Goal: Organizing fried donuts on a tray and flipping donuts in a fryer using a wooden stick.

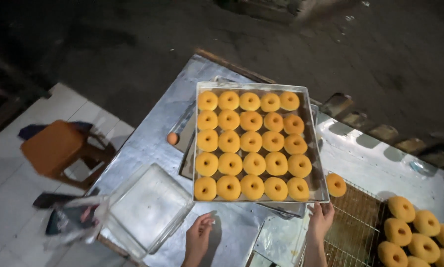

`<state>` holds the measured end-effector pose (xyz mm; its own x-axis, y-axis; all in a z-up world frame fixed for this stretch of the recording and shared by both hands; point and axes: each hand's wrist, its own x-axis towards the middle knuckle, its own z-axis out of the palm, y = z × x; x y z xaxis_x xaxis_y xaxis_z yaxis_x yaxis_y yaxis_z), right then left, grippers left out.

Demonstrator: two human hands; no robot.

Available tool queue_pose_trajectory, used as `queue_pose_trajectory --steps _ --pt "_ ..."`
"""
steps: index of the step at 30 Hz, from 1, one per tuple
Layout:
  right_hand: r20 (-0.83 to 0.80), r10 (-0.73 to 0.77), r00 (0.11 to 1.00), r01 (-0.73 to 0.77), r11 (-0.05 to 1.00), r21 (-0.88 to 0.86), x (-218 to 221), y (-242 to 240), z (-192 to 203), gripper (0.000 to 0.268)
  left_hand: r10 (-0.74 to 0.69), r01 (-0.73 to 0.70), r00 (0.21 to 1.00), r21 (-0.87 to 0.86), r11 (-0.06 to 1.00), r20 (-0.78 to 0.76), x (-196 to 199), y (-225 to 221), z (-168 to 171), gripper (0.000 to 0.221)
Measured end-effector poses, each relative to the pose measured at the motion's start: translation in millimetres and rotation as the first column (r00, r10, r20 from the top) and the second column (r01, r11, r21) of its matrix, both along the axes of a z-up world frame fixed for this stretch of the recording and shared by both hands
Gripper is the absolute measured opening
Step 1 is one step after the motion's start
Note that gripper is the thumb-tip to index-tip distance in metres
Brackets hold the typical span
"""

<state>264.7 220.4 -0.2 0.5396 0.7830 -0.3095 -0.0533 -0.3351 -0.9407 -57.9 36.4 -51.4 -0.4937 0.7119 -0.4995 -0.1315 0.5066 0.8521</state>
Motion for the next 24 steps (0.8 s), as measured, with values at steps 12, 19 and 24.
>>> queue_pose_trajectory --steps 12,19,24 --pt "0.474 0.442 0.762 -0.403 0.896 -0.187 66.3 74.0 -31.0 0.067 0.259 -0.267 0.962 0.107 0.958 0.086 -15.6 6.2 31.6 0.048" --pt "0.896 0.439 0.063 -0.803 0.555 -0.215 220.0 193.7 -248.1 0.059 0.212 -0.211 0.977 -0.032 0.977 0.023 -34.5 51.7 68.2 0.046" --pt "0.845 0.533 0.056 -0.770 0.561 -0.303 245.2 130.6 -213.7 0.061 0.106 -0.111 0.992 -0.088 0.990 -0.063 -27.8 46.2 57.3 0.063"
